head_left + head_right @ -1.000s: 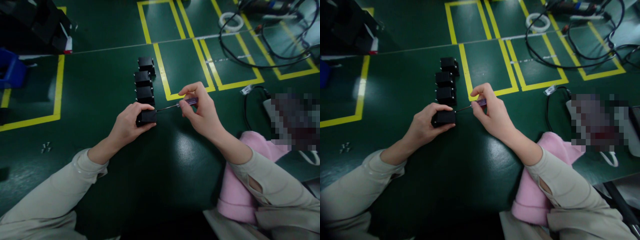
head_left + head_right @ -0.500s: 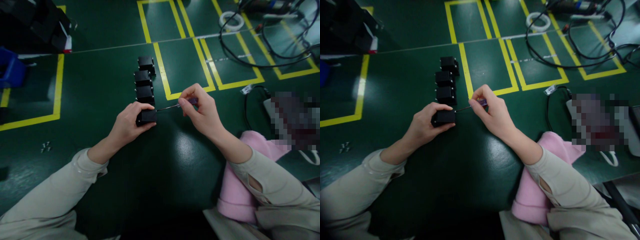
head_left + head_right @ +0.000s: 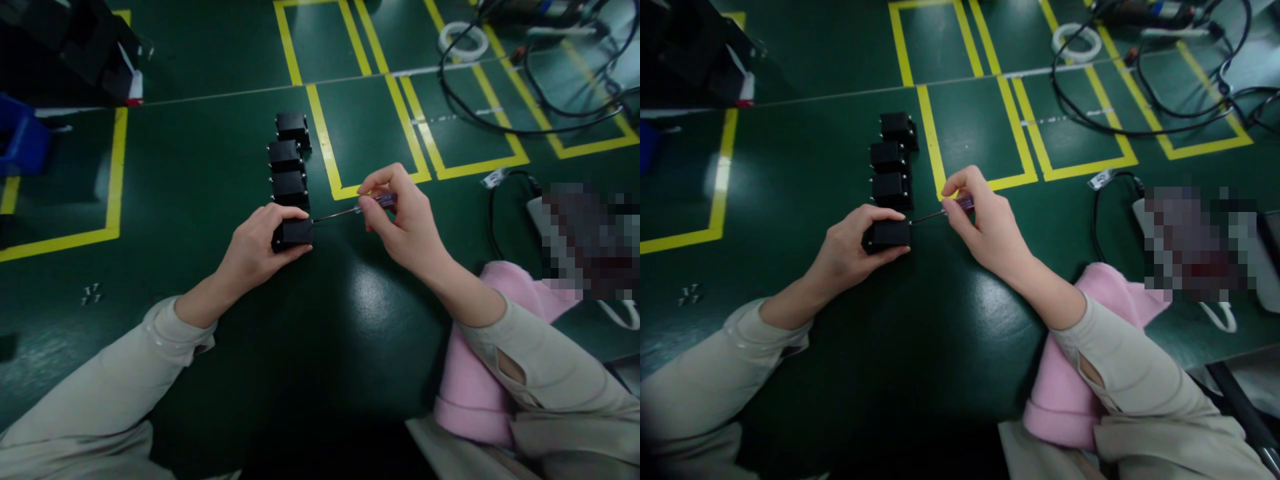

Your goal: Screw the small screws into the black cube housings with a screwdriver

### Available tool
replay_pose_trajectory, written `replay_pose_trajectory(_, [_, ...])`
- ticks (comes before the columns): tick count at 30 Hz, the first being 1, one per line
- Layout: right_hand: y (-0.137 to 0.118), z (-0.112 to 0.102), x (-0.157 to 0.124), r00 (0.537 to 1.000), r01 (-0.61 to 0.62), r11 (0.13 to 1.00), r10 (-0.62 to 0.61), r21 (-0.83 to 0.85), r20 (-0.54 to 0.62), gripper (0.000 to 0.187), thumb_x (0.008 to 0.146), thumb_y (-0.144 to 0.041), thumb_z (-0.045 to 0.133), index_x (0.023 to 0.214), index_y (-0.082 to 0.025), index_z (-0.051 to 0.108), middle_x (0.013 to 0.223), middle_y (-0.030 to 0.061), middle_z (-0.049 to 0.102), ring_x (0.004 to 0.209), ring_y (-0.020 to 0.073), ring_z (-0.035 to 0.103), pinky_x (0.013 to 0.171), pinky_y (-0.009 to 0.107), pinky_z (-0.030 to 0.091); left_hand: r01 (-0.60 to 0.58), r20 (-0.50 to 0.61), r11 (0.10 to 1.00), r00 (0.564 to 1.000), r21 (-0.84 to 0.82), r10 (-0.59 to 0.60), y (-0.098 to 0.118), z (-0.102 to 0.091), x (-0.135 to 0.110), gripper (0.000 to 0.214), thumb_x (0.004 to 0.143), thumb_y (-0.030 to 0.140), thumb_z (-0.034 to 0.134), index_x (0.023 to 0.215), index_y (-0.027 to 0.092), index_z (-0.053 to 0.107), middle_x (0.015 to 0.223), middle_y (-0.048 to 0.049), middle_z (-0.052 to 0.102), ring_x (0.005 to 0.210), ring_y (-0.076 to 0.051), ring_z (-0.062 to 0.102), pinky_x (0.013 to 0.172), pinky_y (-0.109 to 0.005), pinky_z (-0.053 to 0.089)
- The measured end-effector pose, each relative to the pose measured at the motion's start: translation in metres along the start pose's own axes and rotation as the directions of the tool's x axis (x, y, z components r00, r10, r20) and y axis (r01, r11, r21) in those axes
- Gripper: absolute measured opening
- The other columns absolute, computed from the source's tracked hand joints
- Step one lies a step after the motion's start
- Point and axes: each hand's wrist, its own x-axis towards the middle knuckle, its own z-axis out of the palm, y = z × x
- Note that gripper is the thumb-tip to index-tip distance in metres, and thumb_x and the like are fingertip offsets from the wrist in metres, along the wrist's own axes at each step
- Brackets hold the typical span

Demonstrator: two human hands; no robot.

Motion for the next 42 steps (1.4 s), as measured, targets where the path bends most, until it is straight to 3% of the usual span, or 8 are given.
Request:
replay_pose_trajectory(3, [-0.0007,-0.0001,-0.0002,1.0,-0.01,1.0,0.01,0.008,-0.003,0.013,0.097,-0.033,0.059,0.106,-0.023,0.057,0.086,-0.0011,0.059,0.071,0.0126,0.06,0.069,0.032,0.052,-0.006,-0.002,1.0,1.0,-0.004,0.006,0.0003,-0.0001,0.0001,0.039,0.091,0.037,0.068,0.124,0.02,0.058,0.12,-0.008,0.067,0.108,-0.025,0.064,0.094,-0.038,0.051])
replay_pose_trajectory(8, [0.0,0.0001,0.0002,1.0,0.005,1.0,-0.005,0.003,0.003,0.016,0.098,-0.035,0.058,0.089,-0.023,0.055,0.078,-0.0029,0.057,0.072,0.0115,0.061,0.068,0.029,0.05,-0.026,-0.016,1.0,1.0,-0.004,0.026,-0.0004,0.0005,-0.0006,0.038,0.091,0.037,0.068,0.124,0.019,0.058,0.119,-0.0078,0.067,0.108,-0.025,0.064,0.093,-0.038,0.051])
replay_pose_trajectory(14, [-0.0008,0.0,0.0004,1.0,-0.007,1.0,0.007,0.013,-0.005,0.011,0.096,-0.033,0.06,0.101,-0.023,0.058,0.087,-0.0005,0.059,0.077,0.0134,0.062,0.069,0.03,0.052,0.004,0.006,1.0,1.0,0.001,-0.004,0.0002,0.0002,-0.0002,0.039,0.091,0.037,0.068,0.124,0.021,0.057,0.12,-0.0076,0.067,0.108,-0.025,0.064,0.094,-0.039,0.051])
replay_pose_trajectory(19, [0.0012,-0.0001,0.0005,1.0,0.004,1.0,-0.004,0.004,0.003,0.019,0.098,-0.04,0.058,0.089,-0.023,0.056,0.079,-0.0024,0.058,0.072,0.0119,0.061,0.069,0.029,0.051,-0.008,-0.007,1.0,1.0,0.001,0.008,0.0001,0.0001,-0.0002,0.039,0.091,0.038,0.068,0.124,0.021,0.058,0.12,-0.0077,0.067,0.108,-0.025,0.064,0.095,-0.039,0.051])
replay_pose_trajectory(25, [-0.0009,-0.0003,0.0002,1.0,-0.018,1.0,0.018,-0.003,-0.004,0.014,0.097,-0.037,0.058,0.104,-0.025,0.057,0.083,-0.0007,0.058,0.074,0.0146,0.061,0.068,0.033,0.052,0.012,0.005,1.0,1.0,0.008,-0.012,0.0001,0.0,0.0,0.04,0.09,0.038,0.069,0.124,0.02,0.058,0.119,-0.0077,0.068,0.108,-0.025,0.064,0.093,-0.039,0.052])
replay_pose_trajectory(31, [0.0007,0.0001,0.0004,1.0,0.007,1.0,-0.007,0.017,0.004,0.018,0.099,-0.037,0.057,0.088,-0.023,0.055,0.077,-0.0027,0.056,0.071,0.0116,0.06,0.067,0.029,0.048,-0.021,-0.015,1.0,1.0,0.006,0.021,-0.0008,0.0008,-0.0003,0.039,0.091,0.037,0.068,0.124,0.019,0.058,0.119,-0.0079,0.068,0.108,-0.025,0.064,0.093,-0.038,0.051])
replay_pose_trajectory(35, [-0.0004,0.0003,0.0004,1.0,0.011,1.0,-0.011,0.025,-0.008,0.008,0.098,-0.03,0.058,0.1,-0.023,0.057,0.083,-0.0015,0.058,0.075,0.0125,0.062,0.068,0.03,0.05,-0.011,-0.011,1.0,1.0,0.008,0.012,-0.0017,0.0014,-0.0006,0.039,0.091,0.039,0.068,0.124,0.02,0.058,0.119,-0.0076,0.068,0.107,-0.025,0.065,0.093,-0.038,0.051])
replay_pose_trajectory(42, [0.0016,0.0,0.0004,1.0,-0.002,1.0,0.002,0.012,0.024,0.02,0.099,-0.04,0.056,0.091,-0.022,0.056,0.077,-0.0028,0.058,0.072,0.0112,0.061,0.066,0.028,0.048,0.0,-0.001,1.0,1.0,0.0,0.0,-0.0016,0.0012,-0.001,0.039,0.091,0.039,0.068,0.125,0.021,0.058,0.12,-0.0074,0.067,0.109,-0.025,0.064,0.095,-0.039,0.051])
